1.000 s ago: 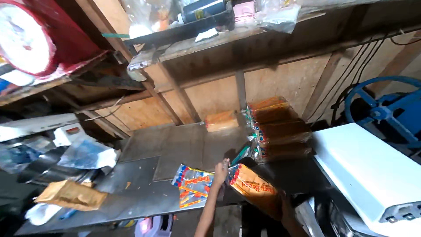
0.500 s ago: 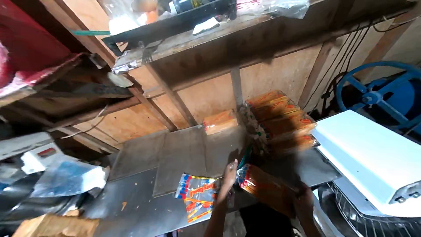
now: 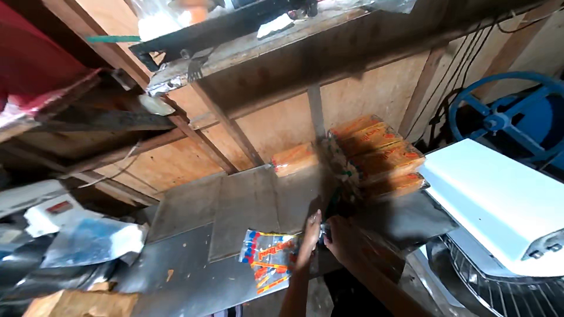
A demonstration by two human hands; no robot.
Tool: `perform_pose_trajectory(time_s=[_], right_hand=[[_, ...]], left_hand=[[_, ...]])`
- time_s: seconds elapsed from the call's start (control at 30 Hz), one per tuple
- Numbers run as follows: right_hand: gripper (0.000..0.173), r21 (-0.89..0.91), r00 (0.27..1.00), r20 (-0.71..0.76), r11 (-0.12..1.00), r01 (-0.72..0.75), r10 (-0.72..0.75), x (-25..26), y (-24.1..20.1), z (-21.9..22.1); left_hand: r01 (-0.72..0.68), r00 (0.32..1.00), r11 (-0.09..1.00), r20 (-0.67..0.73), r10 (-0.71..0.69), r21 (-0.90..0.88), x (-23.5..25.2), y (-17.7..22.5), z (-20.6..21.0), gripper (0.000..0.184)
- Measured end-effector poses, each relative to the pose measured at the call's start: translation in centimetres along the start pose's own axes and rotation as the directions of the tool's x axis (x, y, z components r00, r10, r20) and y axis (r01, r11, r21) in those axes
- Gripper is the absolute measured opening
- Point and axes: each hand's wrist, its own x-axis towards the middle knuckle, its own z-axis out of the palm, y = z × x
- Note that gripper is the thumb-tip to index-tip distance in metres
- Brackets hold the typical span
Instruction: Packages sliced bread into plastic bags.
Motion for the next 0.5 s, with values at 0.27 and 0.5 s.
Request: perform_pose_trajectory(time_s=[0.27, 0.5], right_hand=[[0.060, -0.011, 0.980, 0.165, 0.994, -0.108, 0.108, 0.9, -1.2, -0.6], [0.046, 0.047, 0.978, -0.199, 0.997, -0.058, 0.066, -0.6, -1.5, 2.7]], left_hand=[[0.000, 0.998, 0.998, 0.057, 0.004, -0.065, 0.2, -0.2, -0.1, 0.049], [-0.094, 0.995, 0.989, 0.000, 0.095, -0.111, 0.0, -0.6, 0.4, 0.042]])
